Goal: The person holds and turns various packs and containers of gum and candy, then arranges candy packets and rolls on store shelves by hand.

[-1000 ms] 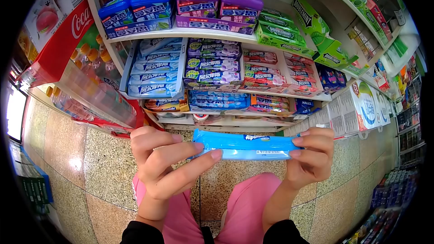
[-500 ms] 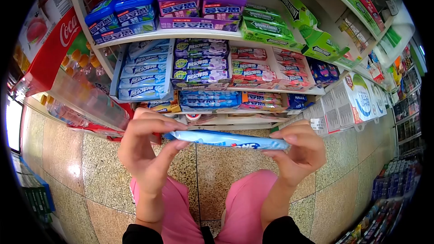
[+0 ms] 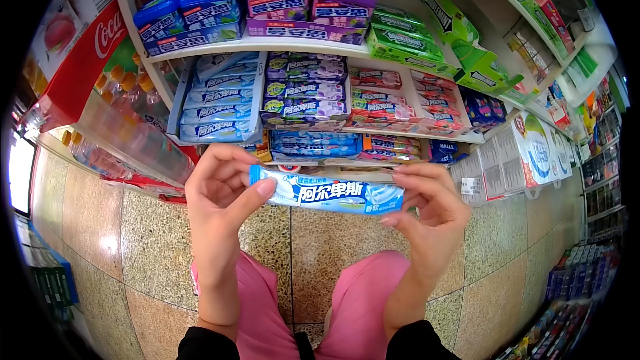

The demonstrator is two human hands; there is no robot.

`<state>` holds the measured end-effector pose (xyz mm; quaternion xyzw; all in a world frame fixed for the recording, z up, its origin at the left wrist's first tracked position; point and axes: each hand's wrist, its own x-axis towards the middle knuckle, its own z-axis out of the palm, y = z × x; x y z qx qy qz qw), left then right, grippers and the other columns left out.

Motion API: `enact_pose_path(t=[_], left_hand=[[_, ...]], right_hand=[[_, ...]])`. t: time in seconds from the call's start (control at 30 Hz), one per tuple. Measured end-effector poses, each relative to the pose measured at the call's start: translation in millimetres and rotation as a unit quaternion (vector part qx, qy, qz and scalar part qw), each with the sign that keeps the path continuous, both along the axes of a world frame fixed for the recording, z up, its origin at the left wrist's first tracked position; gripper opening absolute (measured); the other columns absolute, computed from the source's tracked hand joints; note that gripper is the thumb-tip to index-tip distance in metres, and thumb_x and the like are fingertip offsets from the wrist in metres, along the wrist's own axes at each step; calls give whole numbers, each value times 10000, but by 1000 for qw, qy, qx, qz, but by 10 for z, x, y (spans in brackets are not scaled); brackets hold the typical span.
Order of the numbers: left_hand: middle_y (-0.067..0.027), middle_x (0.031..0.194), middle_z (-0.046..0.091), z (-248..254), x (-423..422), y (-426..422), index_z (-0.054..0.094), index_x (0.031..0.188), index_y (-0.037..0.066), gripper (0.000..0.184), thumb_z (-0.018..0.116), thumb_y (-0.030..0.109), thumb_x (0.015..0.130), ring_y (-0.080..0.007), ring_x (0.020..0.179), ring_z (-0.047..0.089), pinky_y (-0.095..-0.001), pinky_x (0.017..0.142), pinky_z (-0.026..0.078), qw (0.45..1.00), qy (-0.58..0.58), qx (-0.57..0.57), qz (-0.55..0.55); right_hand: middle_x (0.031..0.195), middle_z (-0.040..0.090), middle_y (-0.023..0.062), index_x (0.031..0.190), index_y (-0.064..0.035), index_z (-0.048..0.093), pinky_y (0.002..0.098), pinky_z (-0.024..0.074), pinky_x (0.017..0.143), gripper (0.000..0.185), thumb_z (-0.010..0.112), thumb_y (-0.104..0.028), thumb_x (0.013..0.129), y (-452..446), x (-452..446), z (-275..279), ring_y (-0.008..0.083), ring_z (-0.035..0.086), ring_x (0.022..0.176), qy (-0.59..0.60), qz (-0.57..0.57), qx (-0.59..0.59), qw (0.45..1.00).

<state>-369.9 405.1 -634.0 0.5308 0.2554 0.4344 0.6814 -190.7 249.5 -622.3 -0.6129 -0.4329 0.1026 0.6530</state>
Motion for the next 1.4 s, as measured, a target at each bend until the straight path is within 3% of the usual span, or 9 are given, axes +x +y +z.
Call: enact_pose_path(t=[0.33,0.43,0.47,0.6,0.83,0.93,1.17,1.2,1.4], left_hand=[[-63,900,686,21,-120,94,588,1040,-15,268,724,-73,817,-86,798,652,-220,721,515,1000,9,-2,-29],[-61,895,684,31,-194,149,594,1046,-22,272,728,-70,815,-92,798,651,-219,717,514,999,14,3,-33],[-62,892,682,49,-225,166,598,1058,-31,274,727,-65,819,-95,800,648,-219,721,510,999,14,7,-32],[-65,892,683,99,-333,257,604,1096,-38,282,717,-39,838,-96,803,642,-226,736,498,998,50,29,-8],[-75,917,698,114,-445,353,626,1140,8,301,696,1,848,-126,826,631,-287,751,490,974,115,160,116],[-53,903,693,42,-482,429,639,1083,-1,218,663,32,869,-102,777,610,-260,684,446,947,135,209,204],[-102,905,606,-10,-621,494,629,1021,-6,181,649,18,843,-220,816,618,-295,710,466,869,284,319,250],[-120,993,575,8,-621,452,613,1078,7,244,649,30,838,-283,904,599,-333,771,479,878,308,289,225],[-138,1155,545,-22,-607,418,565,1185,21,367,639,30,826,-353,1053,546,-420,893,458,853,356,314,217]], right_hand=[[1103,645,89,1031,-2,741,271,599,666,463,846,66,585,74,-222,144,170,667,910,-102,-19,-122,987],[1021,647,86,1006,-8,741,253,586,647,433,841,72,593,130,-284,114,173,663,874,-178,-25,-131,975],[924,645,77,966,-17,739,274,545,635,408,855,37,578,172,-349,140,194,641,820,-167,-41,-134,976],[872,646,73,934,-38,742,329,487,682,412,873,-19,544,290,-399,175,236,609,814,-272,-42,-151,949],[889,665,74,922,-45,740,353,477,735,402,869,-20,542,702,-474,433,258,602,837,-319,-58,-139,936],[884,666,80,926,-35,738,354,478,747,371,862,-34,576,995,-449,448,260,602,845,-316,-46,-137,938],[885,672,85,918,-38,744,378,481,787,346,861,-80,595,1510,-364,316,278,596,873,-333,-8,-176,926],[885,674,86,922,-41,747,379,485,790,350,862,-89,595,1550,-359,296,279,599,878,-329,-1,-173,928],[891,691,95,937,-36,752,364,491,806,340,857,-99,619,1742,-409,198,266,604,881,-339,26,-178,923]])
